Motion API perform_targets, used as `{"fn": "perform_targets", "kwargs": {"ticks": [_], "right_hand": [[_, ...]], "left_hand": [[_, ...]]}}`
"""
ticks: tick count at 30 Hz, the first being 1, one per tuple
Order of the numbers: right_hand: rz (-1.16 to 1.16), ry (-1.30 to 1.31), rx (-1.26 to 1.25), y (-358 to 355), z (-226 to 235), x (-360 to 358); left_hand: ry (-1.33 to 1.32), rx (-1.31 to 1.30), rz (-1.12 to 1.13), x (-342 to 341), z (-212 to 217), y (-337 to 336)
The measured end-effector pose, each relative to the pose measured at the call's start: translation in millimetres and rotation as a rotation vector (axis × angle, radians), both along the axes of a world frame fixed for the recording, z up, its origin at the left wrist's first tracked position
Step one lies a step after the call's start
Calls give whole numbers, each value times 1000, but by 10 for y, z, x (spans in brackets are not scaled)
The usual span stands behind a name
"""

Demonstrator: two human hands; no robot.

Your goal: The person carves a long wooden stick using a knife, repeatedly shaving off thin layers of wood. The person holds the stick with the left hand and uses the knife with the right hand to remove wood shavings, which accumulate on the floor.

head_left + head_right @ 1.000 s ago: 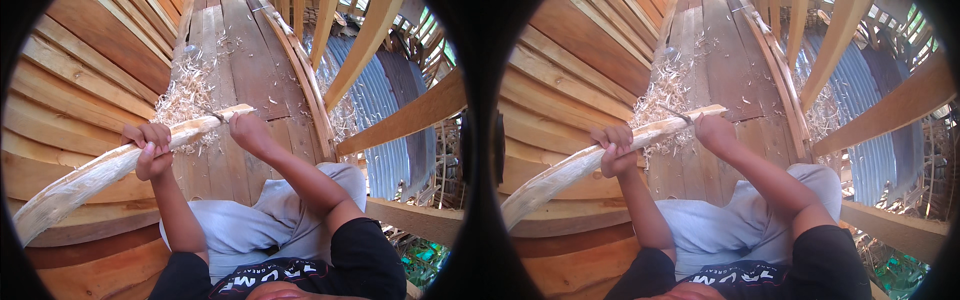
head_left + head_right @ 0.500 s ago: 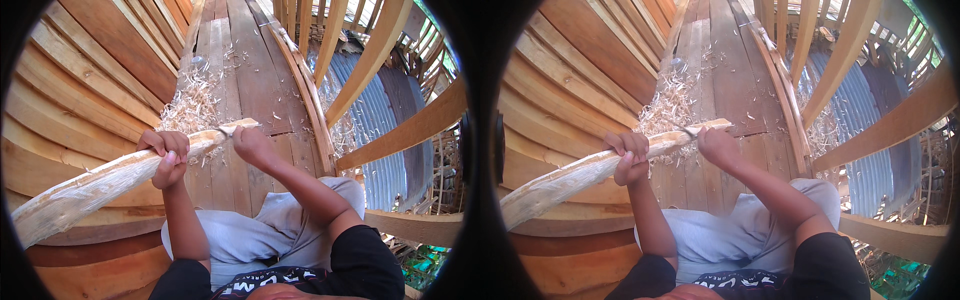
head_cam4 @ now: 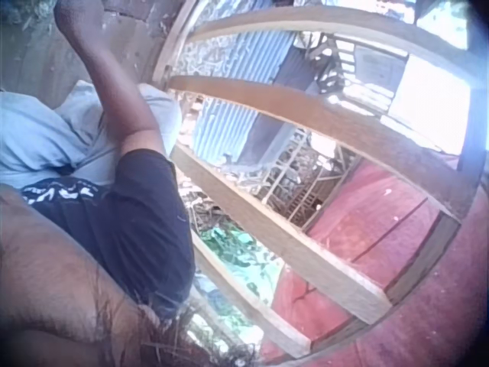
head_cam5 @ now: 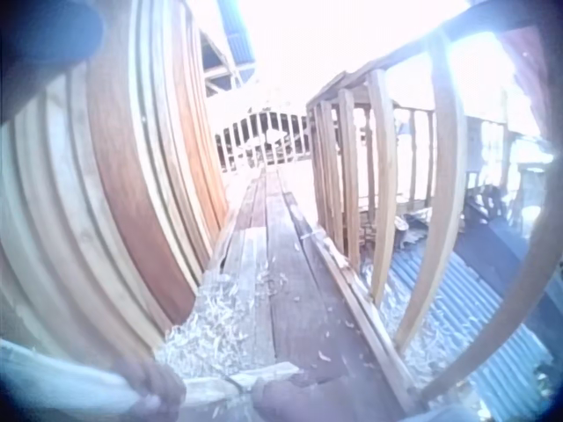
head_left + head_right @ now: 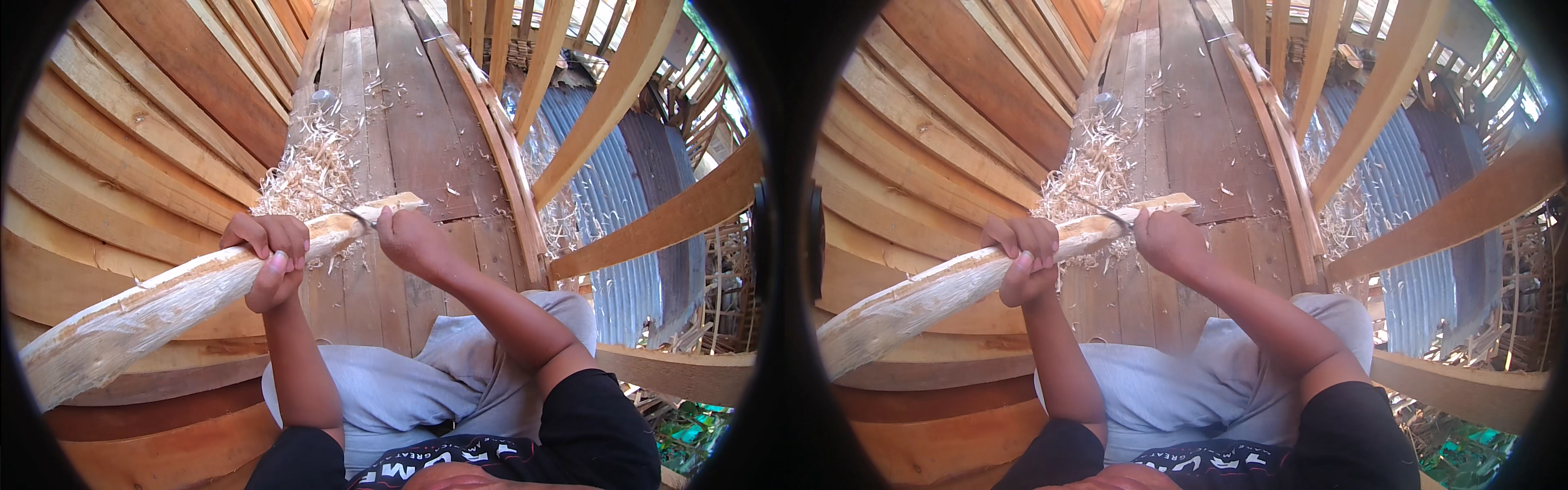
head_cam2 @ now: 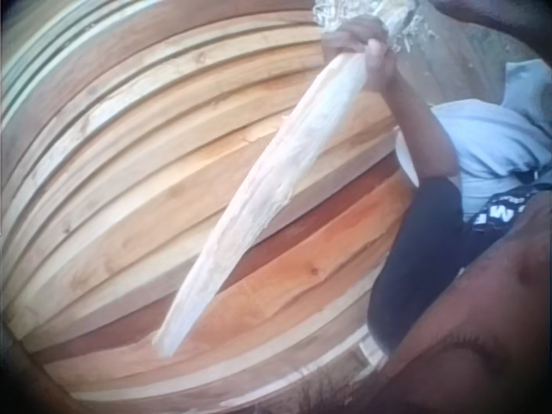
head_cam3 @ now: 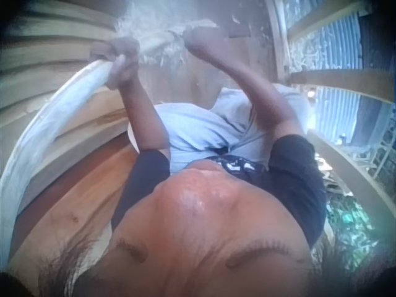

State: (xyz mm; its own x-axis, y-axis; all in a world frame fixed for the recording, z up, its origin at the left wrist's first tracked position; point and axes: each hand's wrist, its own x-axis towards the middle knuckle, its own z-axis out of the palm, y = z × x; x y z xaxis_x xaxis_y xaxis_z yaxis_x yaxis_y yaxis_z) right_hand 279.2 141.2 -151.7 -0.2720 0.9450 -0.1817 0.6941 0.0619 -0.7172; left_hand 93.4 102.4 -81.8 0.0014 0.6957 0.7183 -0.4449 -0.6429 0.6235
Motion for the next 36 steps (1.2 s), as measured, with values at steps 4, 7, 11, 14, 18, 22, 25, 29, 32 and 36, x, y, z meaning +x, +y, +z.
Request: {"fn": "perform_targets", "kwargs": {"ticks": [4, 7, 11, 14, 18, 22, 25, 29, 32, 36], "right_hand": [[-251, -102, 140, 499, -1252, 517], [-306, -23, 8, 373, -1096, 377], [-213, 60, 37, 349, -1000, 345], [-65, -1, 42, 206, -445, 107], [-92, -86, 50, 280, -556, 265], [-302, -57, -31, 416, -995, 411], [-230, -30, 27, 433, -1076, 416], [-75, -59, -12, 184, -334, 84], [-141, -9, 76, 165, -332, 49], [-333, -62, 34, 468, -1185, 479]], "left_hand": [[-1, 8, -45, 211, 47, 60], [-12, 1, -11, 79, 3, 48], [-42, 1, -18, 52, -12, 66], [-1, 8, -22, 22, 7, 23], [27, 11, -29, 110, 2, 18], [3, 1, -24, 95, 10, 59], [-11, 0, -20, 77, -5, 81], [24, 28, -21, -29, -21, 40], [51, 4, -17, 33, -21, 22], [23, 7, -46, 85, -1, 98]]}}
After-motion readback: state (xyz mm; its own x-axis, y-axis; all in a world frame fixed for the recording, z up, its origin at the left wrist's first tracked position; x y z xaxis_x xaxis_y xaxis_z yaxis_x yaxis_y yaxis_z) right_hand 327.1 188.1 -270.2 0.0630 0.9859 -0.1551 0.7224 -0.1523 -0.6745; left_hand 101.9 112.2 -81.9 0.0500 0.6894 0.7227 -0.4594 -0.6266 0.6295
